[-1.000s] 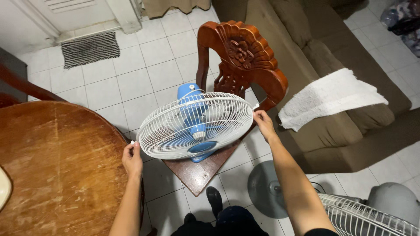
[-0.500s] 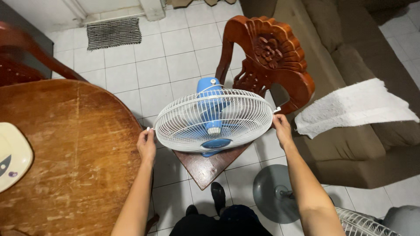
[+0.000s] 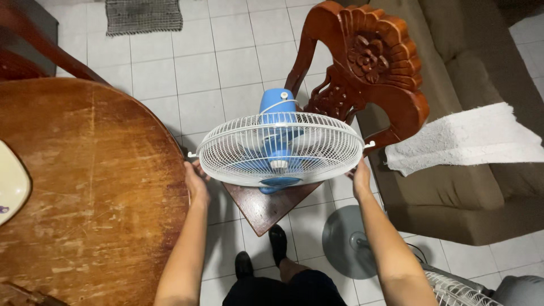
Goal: The person disassembles three table fans on a wooden dining table. They remove the front grilles, unscrew the central hub nuts, and detach the blades from each fan. The person uses a screwdriver to loosen the nuts and handles the fan parts by hand.
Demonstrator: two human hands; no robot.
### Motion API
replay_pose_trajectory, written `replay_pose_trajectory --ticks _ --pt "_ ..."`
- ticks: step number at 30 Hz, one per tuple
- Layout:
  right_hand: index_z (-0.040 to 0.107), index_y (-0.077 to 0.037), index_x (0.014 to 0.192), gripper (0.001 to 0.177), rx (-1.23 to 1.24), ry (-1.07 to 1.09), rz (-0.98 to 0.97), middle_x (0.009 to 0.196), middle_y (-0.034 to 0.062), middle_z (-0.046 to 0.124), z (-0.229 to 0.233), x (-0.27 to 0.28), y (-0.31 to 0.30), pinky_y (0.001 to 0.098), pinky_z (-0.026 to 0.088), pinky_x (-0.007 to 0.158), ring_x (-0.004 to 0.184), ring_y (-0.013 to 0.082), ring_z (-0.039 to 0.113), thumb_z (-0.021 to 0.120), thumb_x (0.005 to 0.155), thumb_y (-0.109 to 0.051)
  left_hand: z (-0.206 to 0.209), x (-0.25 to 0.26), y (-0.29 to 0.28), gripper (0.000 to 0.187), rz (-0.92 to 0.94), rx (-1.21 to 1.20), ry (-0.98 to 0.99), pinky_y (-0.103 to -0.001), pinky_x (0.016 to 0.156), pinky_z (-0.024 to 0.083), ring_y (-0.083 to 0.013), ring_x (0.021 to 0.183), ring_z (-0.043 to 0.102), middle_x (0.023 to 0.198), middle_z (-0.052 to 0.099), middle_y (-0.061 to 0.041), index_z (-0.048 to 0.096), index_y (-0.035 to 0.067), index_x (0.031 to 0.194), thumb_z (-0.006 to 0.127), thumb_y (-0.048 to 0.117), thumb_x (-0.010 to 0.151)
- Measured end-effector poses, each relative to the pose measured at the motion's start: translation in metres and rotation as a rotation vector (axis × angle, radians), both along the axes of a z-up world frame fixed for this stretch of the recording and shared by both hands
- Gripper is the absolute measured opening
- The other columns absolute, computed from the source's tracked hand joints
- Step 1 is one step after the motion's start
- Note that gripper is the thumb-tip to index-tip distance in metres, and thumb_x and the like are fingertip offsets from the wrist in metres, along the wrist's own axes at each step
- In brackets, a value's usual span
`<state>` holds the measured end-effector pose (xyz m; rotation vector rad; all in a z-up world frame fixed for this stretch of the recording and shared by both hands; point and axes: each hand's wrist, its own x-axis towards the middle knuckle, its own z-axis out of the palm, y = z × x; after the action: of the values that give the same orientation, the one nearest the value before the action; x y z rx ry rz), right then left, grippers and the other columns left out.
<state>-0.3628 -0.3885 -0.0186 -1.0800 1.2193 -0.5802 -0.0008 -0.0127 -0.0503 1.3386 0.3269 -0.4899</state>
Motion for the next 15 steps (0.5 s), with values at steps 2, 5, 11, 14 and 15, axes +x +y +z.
replay_pose_trajectory --ticks 2,5,11,14,15 --pt "0.063 -0.01 0.123 0.045 0.133 0.004 -0.06 0.108 0.0032 0.069 -0.011 0.005 0.007 0.0361 0.053 0.075 0.087 0.0187 0.061 0.041 0.105 -0.045 -0.013 -0.001 -0.007 0.05 -0.017 -0.037 0.19 -0.027 0.079 0.051 -0.009 0.093 0.064 0.103 0.071 0.004 0.065 0.016 0.116 0.039 0.056 0.104" --pt "0.062 -0.006 0.125 0.045 0.191 -0.024 -0.088 0.112 0.0082 0.07 -0.025 0.006 0.017 0.0408 0.057 0.079 0.09 0.0242 0.065 0.043 0.104 -0.041 -0.034 -0.012 -0.012 0.039 -0.087 0.071 0.117 -0.026 0.071 0.05 -0.0092 0.085 0.062 0.101 0.07 0.002 0.068 0.01 0.117 0.049 0.04 0.104" --pt "0.055 -0.01 0.133 0.045 0.244 -0.142 -0.146 0.122 0.0092 0.064 -0.052 0.016 0.032 0.0455 0.055 0.088 0.104 0.0257 0.063 0.045 0.102 -0.042 -0.064 -0.024 -0.025 0.034 -0.112 -0.159 0.153 -0.029 0.053 0.041 -0.0151 0.067 0.053 0.093 0.07 -0.004 0.069 0.011 0.116 0.053 0.039 0.106" --pt "0.054 -0.013 0.134 0.047 0.309 -0.225 -0.102 0.126 0.009 0.062 -0.066 0.024 0.037 0.0484 0.055 0.089 0.108 0.027 0.062 0.047 0.098 -0.043 -0.077 -0.042 -0.04 0.04 -0.051 -0.27 0.385 -0.03 0.047 0.044 -0.0166 0.062 0.06 0.087 0.071 -0.004 0.067 0.015 0.11 0.046 0.048 0.101" --pt "0.054 -0.013 0.134 0.048 0.329 -0.252 -0.083 0.126 0.0097 0.062 -0.071 0.027 0.039 0.0498 0.056 0.089 0.108 0.0284 0.062 0.048 0.097 -0.043 -0.083 -0.047 -0.048 0.042 -0.033 -0.298 0.435 -0.031 0.051 0.048 -0.0169 0.064 0.062 0.088 0.07 -0.004 0.066 0.014 0.109 0.043 0.05 0.101"
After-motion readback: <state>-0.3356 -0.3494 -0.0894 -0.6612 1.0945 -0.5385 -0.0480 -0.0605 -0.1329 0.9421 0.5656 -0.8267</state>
